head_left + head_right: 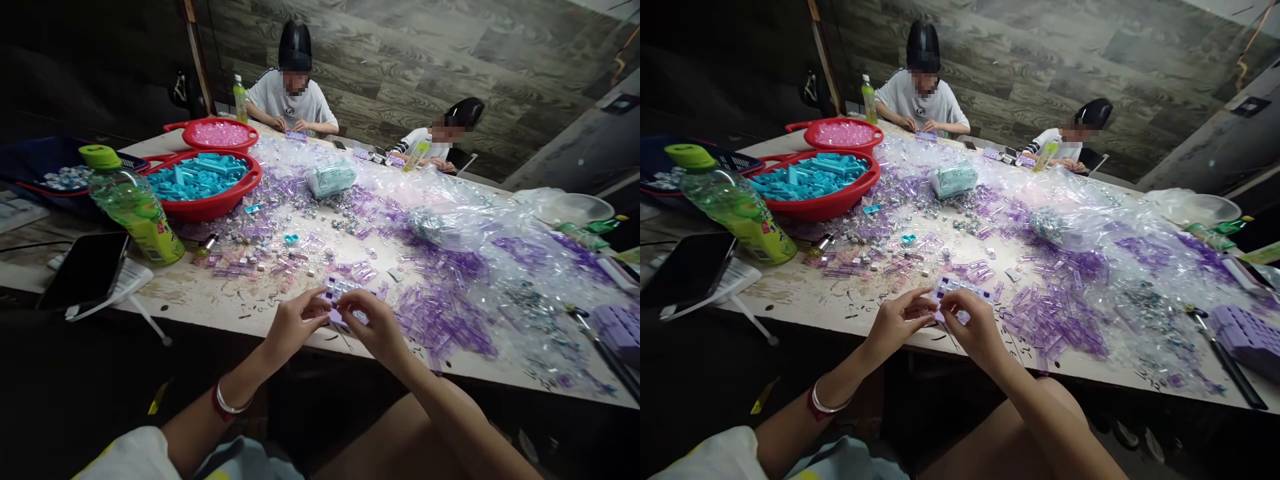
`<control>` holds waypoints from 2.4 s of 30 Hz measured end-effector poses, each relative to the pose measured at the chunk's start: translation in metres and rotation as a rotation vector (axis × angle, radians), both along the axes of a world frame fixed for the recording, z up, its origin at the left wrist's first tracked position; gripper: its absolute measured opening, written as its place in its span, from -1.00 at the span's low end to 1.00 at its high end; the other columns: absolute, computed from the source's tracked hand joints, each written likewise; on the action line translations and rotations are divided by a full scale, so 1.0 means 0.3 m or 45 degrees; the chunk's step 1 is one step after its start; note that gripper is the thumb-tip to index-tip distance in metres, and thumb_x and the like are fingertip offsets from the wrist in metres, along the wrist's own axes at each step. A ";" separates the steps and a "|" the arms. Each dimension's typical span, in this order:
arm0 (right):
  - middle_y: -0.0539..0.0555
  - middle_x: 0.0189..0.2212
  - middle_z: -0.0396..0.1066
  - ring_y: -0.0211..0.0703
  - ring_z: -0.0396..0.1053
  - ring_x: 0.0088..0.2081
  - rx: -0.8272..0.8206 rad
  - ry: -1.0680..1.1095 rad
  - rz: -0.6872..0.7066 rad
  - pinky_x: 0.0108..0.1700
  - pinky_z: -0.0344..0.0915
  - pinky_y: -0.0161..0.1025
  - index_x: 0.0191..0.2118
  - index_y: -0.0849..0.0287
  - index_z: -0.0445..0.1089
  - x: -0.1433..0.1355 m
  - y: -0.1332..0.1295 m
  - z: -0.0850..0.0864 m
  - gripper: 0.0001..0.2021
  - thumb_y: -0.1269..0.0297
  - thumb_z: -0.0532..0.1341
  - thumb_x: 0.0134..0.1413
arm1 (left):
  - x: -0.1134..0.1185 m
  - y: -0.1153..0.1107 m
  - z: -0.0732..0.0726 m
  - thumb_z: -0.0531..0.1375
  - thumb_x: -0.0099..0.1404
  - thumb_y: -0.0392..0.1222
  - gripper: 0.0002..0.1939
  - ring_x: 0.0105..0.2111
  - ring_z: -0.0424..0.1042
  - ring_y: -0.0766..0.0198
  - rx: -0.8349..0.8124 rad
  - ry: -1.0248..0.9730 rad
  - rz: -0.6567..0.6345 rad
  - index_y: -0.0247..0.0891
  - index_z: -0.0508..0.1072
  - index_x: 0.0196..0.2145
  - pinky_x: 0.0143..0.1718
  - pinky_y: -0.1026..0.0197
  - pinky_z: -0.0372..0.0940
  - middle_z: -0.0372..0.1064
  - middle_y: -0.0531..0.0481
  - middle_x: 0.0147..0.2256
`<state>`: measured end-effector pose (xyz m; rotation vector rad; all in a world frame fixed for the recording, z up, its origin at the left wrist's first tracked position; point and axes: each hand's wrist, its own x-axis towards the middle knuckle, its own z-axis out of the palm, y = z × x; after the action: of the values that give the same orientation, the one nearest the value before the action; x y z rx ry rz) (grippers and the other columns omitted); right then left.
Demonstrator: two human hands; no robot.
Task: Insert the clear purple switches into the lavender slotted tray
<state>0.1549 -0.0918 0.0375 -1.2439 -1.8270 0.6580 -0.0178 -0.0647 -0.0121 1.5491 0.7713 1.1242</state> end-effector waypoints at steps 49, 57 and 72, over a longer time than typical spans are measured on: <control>0.11 -0.40 0.50 -0.19 0.46 -0.43 0.080 -0.161 0.122 -0.42 0.39 -0.31 -0.41 0.13 0.53 0.012 0.069 -0.077 -0.86 0.29 0.23 0.10 | -0.046 0.084 0.042 0.13 0.28 -0.33 -0.90 -0.09 0.33 0.21 0.284 0.577 -0.211 -0.25 0.39 -0.22 -0.02 0.15 0.27 0.34 -0.06 -0.16; 0.10 -0.38 0.50 -0.17 0.47 -0.38 0.046 -0.172 0.055 -0.34 0.39 -0.29 -0.43 0.12 0.49 0.009 0.068 -0.087 -0.91 0.31 0.24 0.04 | -0.044 0.095 0.020 0.15 0.27 -0.32 -0.93 -0.18 0.36 0.24 0.207 0.518 -0.250 -0.24 0.38 -0.26 -0.14 0.21 0.29 0.36 -0.02 -0.23; 0.11 -0.38 0.45 -0.19 0.42 -0.40 0.044 -0.227 0.061 -0.37 0.35 -0.29 -0.42 0.14 0.41 0.004 0.072 -0.079 -0.91 0.34 0.20 0.09 | -0.035 0.091 0.025 0.08 0.33 -0.29 -0.88 -0.14 0.35 0.22 0.231 0.553 -0.255 -0.23 0.35 -0.18 -0.09 0.17 0.29 0.34 -0.06 -0.18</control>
<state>0.1560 -0.0703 0.0138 -1.2741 -2.0110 0.5541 -0.0283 -0.0374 -0.0047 2.0122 0.7904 0.7331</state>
